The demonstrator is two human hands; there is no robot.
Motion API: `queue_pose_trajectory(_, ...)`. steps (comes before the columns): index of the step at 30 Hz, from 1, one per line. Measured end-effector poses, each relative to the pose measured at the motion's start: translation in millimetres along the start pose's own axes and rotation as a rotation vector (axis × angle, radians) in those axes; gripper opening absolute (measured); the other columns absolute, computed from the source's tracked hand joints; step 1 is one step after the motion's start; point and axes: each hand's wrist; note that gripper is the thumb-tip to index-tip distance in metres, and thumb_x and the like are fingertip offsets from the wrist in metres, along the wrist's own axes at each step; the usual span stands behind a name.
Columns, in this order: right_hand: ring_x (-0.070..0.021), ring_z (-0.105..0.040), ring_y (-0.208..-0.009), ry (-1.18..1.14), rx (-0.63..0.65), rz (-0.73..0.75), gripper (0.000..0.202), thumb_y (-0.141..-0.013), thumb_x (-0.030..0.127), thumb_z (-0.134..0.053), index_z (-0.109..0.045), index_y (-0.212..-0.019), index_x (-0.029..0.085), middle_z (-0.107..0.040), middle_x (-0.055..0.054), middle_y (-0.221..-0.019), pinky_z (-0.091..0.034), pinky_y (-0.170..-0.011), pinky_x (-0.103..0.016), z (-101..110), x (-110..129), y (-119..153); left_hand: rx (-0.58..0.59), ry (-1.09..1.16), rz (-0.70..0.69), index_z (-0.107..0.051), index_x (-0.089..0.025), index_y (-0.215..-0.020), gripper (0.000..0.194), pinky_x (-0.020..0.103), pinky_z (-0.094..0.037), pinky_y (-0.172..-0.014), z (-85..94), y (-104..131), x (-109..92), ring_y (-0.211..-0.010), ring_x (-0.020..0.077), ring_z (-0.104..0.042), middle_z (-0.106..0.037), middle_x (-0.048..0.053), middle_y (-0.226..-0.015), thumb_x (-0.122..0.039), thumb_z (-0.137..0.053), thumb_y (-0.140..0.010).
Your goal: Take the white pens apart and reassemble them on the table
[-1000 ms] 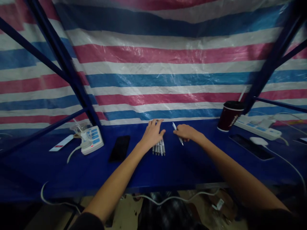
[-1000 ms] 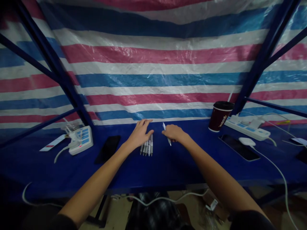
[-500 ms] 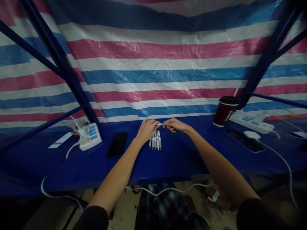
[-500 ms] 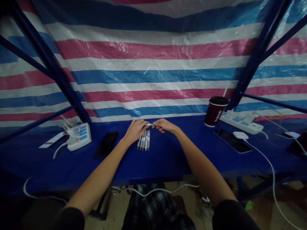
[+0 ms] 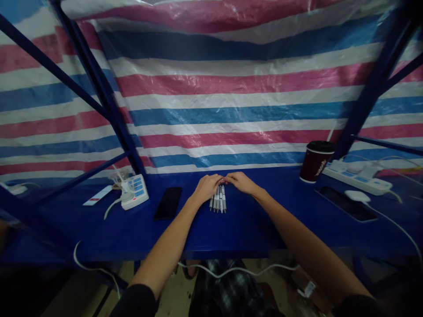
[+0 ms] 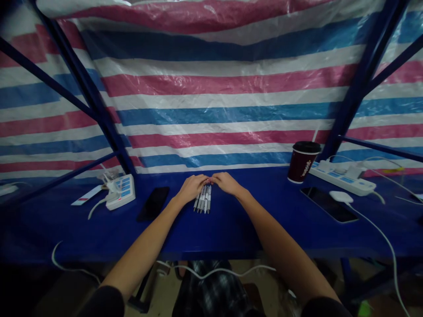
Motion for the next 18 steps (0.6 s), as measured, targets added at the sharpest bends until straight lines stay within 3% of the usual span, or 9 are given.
queue_pose_trajectory(5,-0.0209,-0.068,-0.083,0.213,0.012,0.152,0.035,-0.108,0.030,-0.043,-0.072,-0.093,0.015,-0.075,-0.010,-0.090,-0.045,-0.080,-0.030,-2,5,0,0.039,0.327,0.095,-0.075,-0.021,-0.104,0.035,0.027,-0.044,-0.074,-0.9,-2,12,-0.081,0.0187,-0.065,-0.073,0.003,-0.089,-0.040,-0.046,-0.105)
queue_pose_trajectory(9,-0.0222,-0.067,-0.090,0.211,0.013,0.229,0.034,-0.107,0.029,-0.043,-0.071,-0.093,0.016,-0.074,-0.011,-0.095,-0.045,-0.085,-0.032,-4,8,1,0.131,0.533,0.129,-0.076,-0.014,-0.097,0.045,0.025,-0.041,-0.065,-2.6,-1,22,-0.068,0.0164,-0.059,-0.069,0.002,-0.073,-0.048,-0.047,-0.102)
queue_pose_trajectory(11,-0.0211,-0.066,-0.086,0.103,-0.008,0.169,0.032,-0.106,0.034,-0.047,-0.071,-0.092,0.017,-0.073,-0.008,-0.090,-0.045,-0.083,-0.031,-5,9,1,0.116,0.513,0.135,-0.077,-0.015,-0.099,0.044,0.026,-0.042,-0.067,-0.1,1,24,-0.069,0.0170,-0.061,-0.071,0.002,-0.077,-0.048,-0.049,-0.101)
queue_pose_trajectory(15,-0.0168,-0.059,-0.067,-0.209,-0.073,-0.080,0.038,-0.102,0.048,-0.049,-0.068,-0.090,0.017,-0.066,-0.002,-0.071,-0.044,-0.068,-0.028,-7,1,0,0.014,0.241,0.115,-0.079,-0.023,-0.104,0.034,0.028,-0.045,-0.074,7.4,4,18,-0.082,0.0196,-0.067,-0.077,0.003,-0.094,-0.044,-0.052,-0.101)
queue_pose_trajectory(18,-0.0164,-0.062,-0.075,-0.403,-0.162,-0.111,0.031,-0.083,0.044,-0.074,-0.065,-0.095,0.017,-0.070,-0.004,-0.085,-0.048,-0.071,-0.028,-10,-9,-1,-0.022,0.126,0.078,-0.078,-0.025,-0.108,0.029,0.029,-0.046,-0.077,9.8,5,11,-0.090,0.0205,-0.069,-0.076,0.004,-0.100,-0.041,-0.055,-0.100)
Point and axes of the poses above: each hand's wrist, its own y-axis away from the middle knuckle, its own z-axis out of the back of the hand, x = y × z
